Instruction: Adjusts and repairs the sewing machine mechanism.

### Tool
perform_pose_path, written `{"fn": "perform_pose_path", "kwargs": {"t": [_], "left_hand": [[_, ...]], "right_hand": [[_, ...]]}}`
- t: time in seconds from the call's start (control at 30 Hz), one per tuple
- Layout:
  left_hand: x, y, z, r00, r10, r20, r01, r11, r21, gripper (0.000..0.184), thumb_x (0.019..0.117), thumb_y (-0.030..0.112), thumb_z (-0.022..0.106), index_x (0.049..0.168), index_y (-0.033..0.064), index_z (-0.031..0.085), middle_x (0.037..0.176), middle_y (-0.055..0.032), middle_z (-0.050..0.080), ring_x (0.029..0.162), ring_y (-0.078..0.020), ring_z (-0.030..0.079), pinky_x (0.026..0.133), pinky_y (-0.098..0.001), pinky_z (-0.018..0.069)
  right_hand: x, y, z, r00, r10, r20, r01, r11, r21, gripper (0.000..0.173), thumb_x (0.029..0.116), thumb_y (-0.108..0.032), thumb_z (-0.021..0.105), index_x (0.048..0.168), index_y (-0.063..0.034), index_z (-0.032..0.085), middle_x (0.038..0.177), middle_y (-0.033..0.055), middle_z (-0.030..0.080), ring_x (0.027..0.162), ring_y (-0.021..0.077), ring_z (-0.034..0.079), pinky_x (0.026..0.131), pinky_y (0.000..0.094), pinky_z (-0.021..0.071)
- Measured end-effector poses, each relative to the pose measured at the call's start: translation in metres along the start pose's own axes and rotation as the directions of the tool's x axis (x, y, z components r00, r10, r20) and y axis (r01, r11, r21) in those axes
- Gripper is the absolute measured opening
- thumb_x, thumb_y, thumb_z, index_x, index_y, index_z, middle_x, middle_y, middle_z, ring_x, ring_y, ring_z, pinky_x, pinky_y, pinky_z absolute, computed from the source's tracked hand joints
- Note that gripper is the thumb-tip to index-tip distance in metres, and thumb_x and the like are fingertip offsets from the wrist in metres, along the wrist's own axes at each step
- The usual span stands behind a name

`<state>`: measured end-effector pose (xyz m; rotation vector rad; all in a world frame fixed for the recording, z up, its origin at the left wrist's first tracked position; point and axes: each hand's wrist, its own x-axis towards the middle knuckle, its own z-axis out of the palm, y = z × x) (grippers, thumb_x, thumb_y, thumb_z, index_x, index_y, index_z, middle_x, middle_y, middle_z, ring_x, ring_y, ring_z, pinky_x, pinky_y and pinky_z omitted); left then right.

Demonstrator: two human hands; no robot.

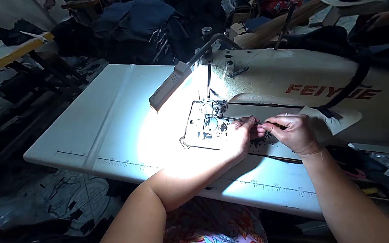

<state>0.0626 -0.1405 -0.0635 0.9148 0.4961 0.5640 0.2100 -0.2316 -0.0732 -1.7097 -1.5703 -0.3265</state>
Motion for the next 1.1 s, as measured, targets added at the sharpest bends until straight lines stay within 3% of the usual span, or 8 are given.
{"fn": "perform_pose_path", "kwargs": {"t": [0.27, 0.43, 0.53, 0.67, 0.8, 1.0, 1.03, 1.1], "left_hand": [[0.005, -0.004, 0.000, 1.000, -0.004, -0.030, 0.003, 1.000, -0.007, 0.030, 0.1118, 0.018, 0.041, 0.104, -0.0029, 0.061, 0.077, -0.0046, 0.067, 0.065, -0.0095, 0.068, 0.067, -0.0249, 0.0601], [-0.004, 0.003, -0.007, 0.998, -0.065, 0.009, 0.064, 0.991, 0.122, 0.033, 0.1123, 0.026, 0.040, 0.114, -0.0006, 0.061, 0.083, -0.0038, 0.071, 0.069, -0.0081, 0.070, 0.069, -0.0233, 0.0604], [-0.021, 0.019, -0.025, 0.988, -0.148, -0.040, 0.152, 0.925, 0.347, 0.024, 0.1087, 0.013, 0.047, 0.120, -0.0043, 0.059, 0.091, -0.0089, 0.071, 0.073, -0.0122, 0.070, 0.072, -0.0277, 0.0598], [-0.038, 0.046, -0.089, 0.977, 0.159, -0.139, -0.046, 0.804, 0.593, 0.019, 0.1041, 0.004, 0.049, 0.118, -0.0037, 0.060, 0.085, -0.0049, 0.068, 0.069, -0.0102, 0.067, 0.067, -0.0280, 0.0583], [0.001, 0.086, -0.126, 0.808, 0.512, -0.292, -0.358, 0.820, 0.448, 0.018, 0.1062, 0.004, 0.042, 0.096, 0.0046, 0.057, 0.075, 0.0040, 0.059, 0.067, -0.0039, 0.058, 0.069, -0.0212, 0.0535], [0.039, 0.125, -0.106, 0.826, 0.562, -0.054, -0.518, 0.793, 0.322, 0.026, 0.1115, 0.013, 0.035, 0.125, 0.0004, 0.053, 0.109, -0.0041, 0.062, 0.101, -0.0068, 0.062, 0.094, -0.0244, 0.0527], [0.045, 0.123, -0.108, 0.815, 0.580, -0.009, -0.542, 0.767, 0.345, 0.023, 0.1101, 0.009, 0.038, 0.125, 0.0003, 0.054, 0.109, -0.0035, 0.062, 0.101, -0.0061, 0.062, 0.094, -0.0243, 0.0530], [0.061, 0.116, -0.114, 0.756, 0.654, 0.011, -0.600, 0.687, 0.410, 0.017, 0.0978, -0.008, 0.053, 0.107, 0.0050, 0.058, 0.088, 0.0055, 0.063, 0.081, 0.0004, 0.062, 0.077, -0.0182, 0.0545]], "right_hand": [[0.004, 0.004, 0.000, 0.983, 0.118, 0.141, -0.129, 0.989, 0.070, 0.026, 0.0919, -0.027, 0.067, 0.084, -0.0051, 0.079, 0.073, 0.0095, 0.071, 0.065, 0.0195, 0.067, 0.061, 0.0458, 0.0515], [0.007, 0.007, -0.002, 0.979, 0.107, 0.175, -0.112, 0.994, 0.017, 0.025, 0.0855, -0.032, 0.070, 0.086, -0.0076, 0.076, 0.073, 0.0094, 0.069, 0.066, 0.0270, 0.066, 0.058, 0.0541, 0.0477], [0.005, 0.009, -0.004, 0.978, 0.084, 0.191, -0.086, 0.996, 0.000, 0.022, 0.0805, -0.021, 0.075, 0.096, -0.0056, 0.076, 0.085, 0.0147, 0.072, 0.078, 0.0348, 0.070, 0.066, 0.0611, 0.0511], [0.006, 0.008, -0.008, 0.978, 0.073, 0.196, -0.086, 0.994, 0.060, 0.027, 0.0732, -0.002, 0.072, 0.100, 0.0008, 0.070, 0.086, 0.0165, 0.070, 0.076, 0.0344, 0.068, 0.067, 0.0583, 0.0520], [0.004, 0.009, -0.013, 0.988, 0.042, 0.145, -0.069, 0.980, 0.188, 0.022, 0.0766, 0.000, 0.071, 0.098, 0.0042, 0.074, 0.089, 0.0172, 0.073, 0.079, 0.0235, 0.071, 0.077, 0.0412, 0.0577], [0.002, 0.012, -0.012, 0.997, 0.071, 0.018, -0.074, 0.963, 0.258, 0.027, 0.0795, -0.009, 0.070, 0.101, 0.0067, 0.077, 0.098, 0.0199, 0.075, 0.090, 0.0129, 0.072, 0.088, 0.0228, 0.0550], [0.001, 0.013, -0.010, 0.998, 0.068, 0.007, -0.067, 0.962, 0.264, 0.028, 0.0790, -0.010, 0.070, 0.101, 0.0064, 0.077, 0.098, 0.0191, 0.076, 0.091, 0.0117, 0.072, 0.089, 0.0214, 0.0544], [0.000, 0.013, -0.009, 0.999, 0.042, -0.017, -0.035, 0.961, 0.273, 0.027, 0.0789, -0.010, 0.071, 0.099, 0.0070, 0.077, 0.096, 0.0180, 0.076, 0.091, 0.0106, 0.072, 0.090, 0.0197, 0.0538]]}}
